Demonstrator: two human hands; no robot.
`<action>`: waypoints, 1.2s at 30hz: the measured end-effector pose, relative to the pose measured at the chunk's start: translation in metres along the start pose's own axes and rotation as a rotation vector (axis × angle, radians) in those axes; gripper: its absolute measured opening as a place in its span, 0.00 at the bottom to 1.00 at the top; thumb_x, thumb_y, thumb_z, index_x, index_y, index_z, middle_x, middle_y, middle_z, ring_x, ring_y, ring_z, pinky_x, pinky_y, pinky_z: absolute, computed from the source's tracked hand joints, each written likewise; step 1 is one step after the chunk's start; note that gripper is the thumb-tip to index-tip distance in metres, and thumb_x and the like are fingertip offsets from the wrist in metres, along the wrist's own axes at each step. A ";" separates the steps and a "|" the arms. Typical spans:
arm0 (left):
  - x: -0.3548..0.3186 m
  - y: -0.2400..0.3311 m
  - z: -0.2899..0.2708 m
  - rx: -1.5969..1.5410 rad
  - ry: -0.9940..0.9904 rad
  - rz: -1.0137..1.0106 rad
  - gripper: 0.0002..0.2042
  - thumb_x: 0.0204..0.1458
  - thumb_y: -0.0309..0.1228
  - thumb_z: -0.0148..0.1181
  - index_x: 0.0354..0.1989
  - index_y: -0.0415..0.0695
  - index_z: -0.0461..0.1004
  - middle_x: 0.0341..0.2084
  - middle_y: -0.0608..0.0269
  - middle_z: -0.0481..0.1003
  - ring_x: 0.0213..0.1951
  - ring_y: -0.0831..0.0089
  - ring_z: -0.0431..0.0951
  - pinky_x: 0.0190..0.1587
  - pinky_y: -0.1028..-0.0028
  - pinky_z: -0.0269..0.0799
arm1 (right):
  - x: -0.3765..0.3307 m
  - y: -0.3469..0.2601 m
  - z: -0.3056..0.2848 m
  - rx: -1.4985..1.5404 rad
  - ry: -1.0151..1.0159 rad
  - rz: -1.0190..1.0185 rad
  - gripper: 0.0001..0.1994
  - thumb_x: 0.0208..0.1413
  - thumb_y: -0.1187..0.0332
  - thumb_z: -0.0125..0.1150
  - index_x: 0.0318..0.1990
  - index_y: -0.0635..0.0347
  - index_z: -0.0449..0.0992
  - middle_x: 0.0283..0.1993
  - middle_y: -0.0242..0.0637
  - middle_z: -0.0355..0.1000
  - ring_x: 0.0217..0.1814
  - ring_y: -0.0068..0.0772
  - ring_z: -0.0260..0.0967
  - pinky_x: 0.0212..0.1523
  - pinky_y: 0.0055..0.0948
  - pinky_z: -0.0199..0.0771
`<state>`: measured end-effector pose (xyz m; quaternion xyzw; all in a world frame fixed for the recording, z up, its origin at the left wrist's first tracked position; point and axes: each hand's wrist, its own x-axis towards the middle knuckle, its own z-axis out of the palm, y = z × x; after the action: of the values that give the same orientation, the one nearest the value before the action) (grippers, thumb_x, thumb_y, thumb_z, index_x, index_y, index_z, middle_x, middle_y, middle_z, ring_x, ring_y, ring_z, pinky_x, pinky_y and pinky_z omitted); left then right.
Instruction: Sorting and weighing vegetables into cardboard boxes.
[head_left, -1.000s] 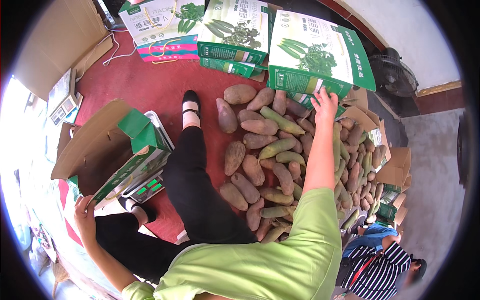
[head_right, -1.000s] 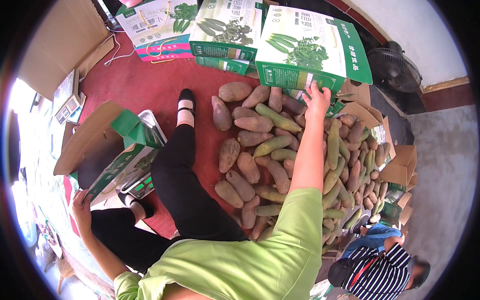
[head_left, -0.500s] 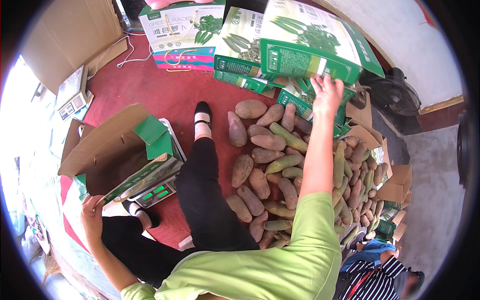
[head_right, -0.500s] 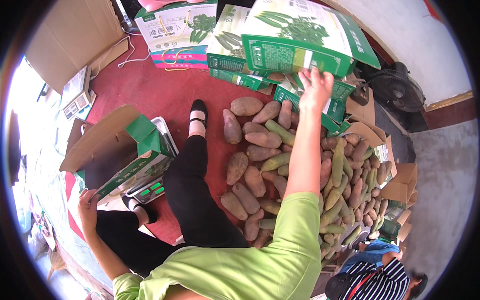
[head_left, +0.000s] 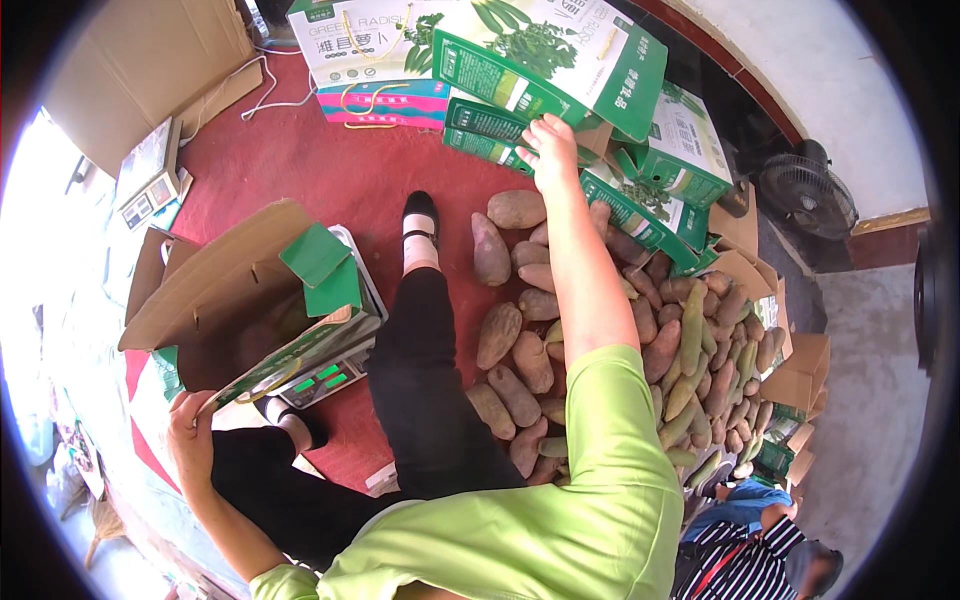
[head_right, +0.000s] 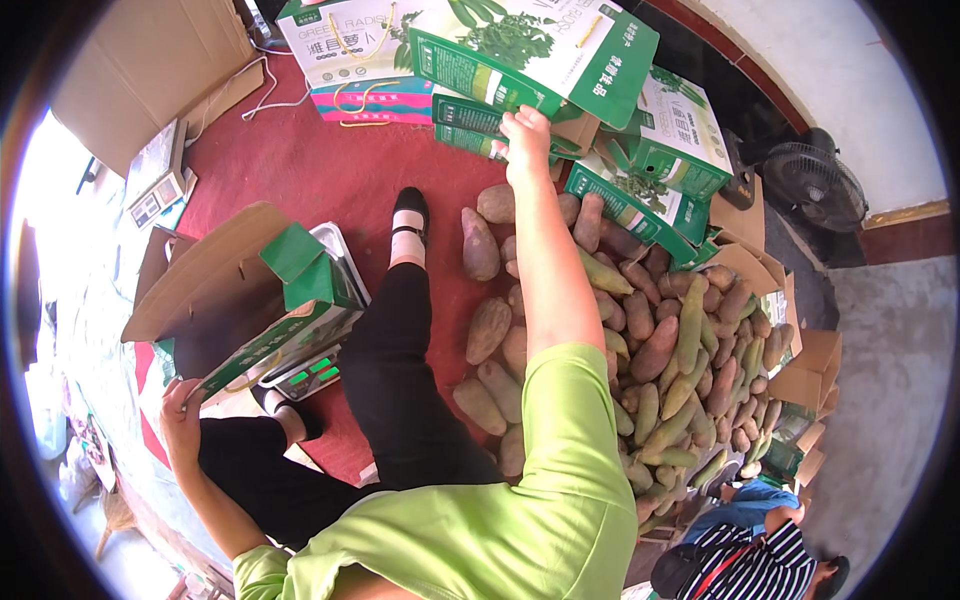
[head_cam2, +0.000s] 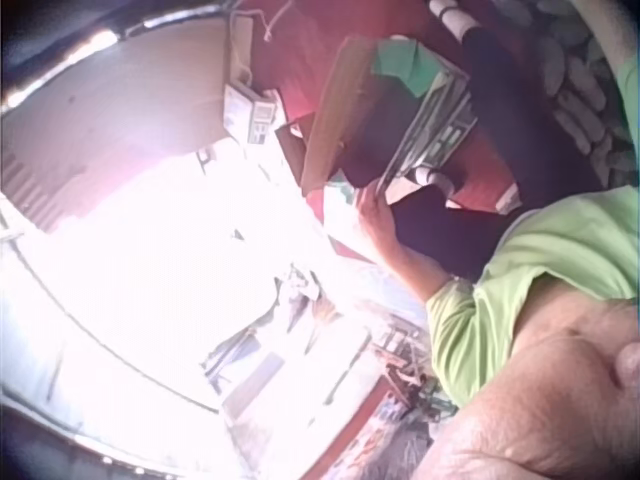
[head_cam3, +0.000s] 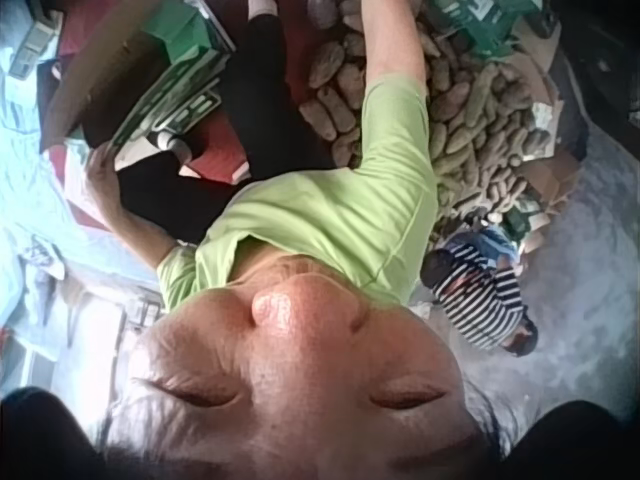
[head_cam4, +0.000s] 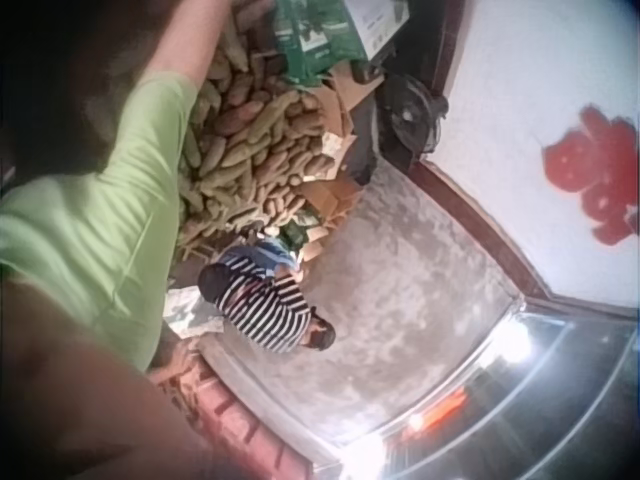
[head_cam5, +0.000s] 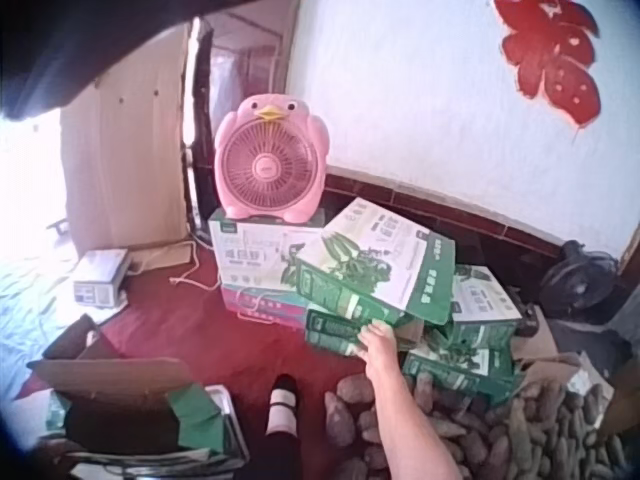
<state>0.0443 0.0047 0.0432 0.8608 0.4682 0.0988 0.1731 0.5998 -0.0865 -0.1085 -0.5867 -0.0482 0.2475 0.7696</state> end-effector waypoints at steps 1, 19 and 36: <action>0.000 0.001 0.000 0.026 0.012 -0.005 0.05 0.46 0.22 0.56 0.30 0.41 0.77 0.21 0.61 0.71 0.26 0.66 0.72 0.30 0.71 0.65 | 0.004 -0.002 0.000 -0.061 0.010 -0.014 0.27 0.51 0.68 0.59 0.57 0.61 0.57 0.56 0.41 0.59 0.53 0.39 0.61 0.41 0.39 0.68; 0.000 -0.010 0.001 0.068 0.025 0.057 0.07 0.46 0.20 0.56 0.35 0.41 0.76 0.26 0.61 0.74 0.29 0.67 0.74 0.34 0.74 0.67 | -0.019 0.020 -0.070 -0.366 -0.038 0.085 0.20 0.52 0.66 0.59 0.53 0.56 0.69 0.51 0.33 0.69 0.47 0.28 0.68 0.39 0.30 0.71; -0.020 -0.043 0.018 0.057 0.025 0.133 0.08 0.54 0.25 0.53 0.39 0.36 0.75 0.32 0.57 0.75 0.35 0.66 0.75 0.41 0.73 0.68 | -0.373 0.095 -0.375 -1.050 0.548 0.131 0.11 0.50 0.71 0.57 0.41 0.63 0.76 0.38 0.42 0.76 0.40 0.37 0.73 0.42 0.30 0.71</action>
<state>0.0066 0.0057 0.0101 0.8934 0.4146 0.1075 0.1354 0.3803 -0.5611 -0.2312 -0.9330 0.0725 0.0773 0.3440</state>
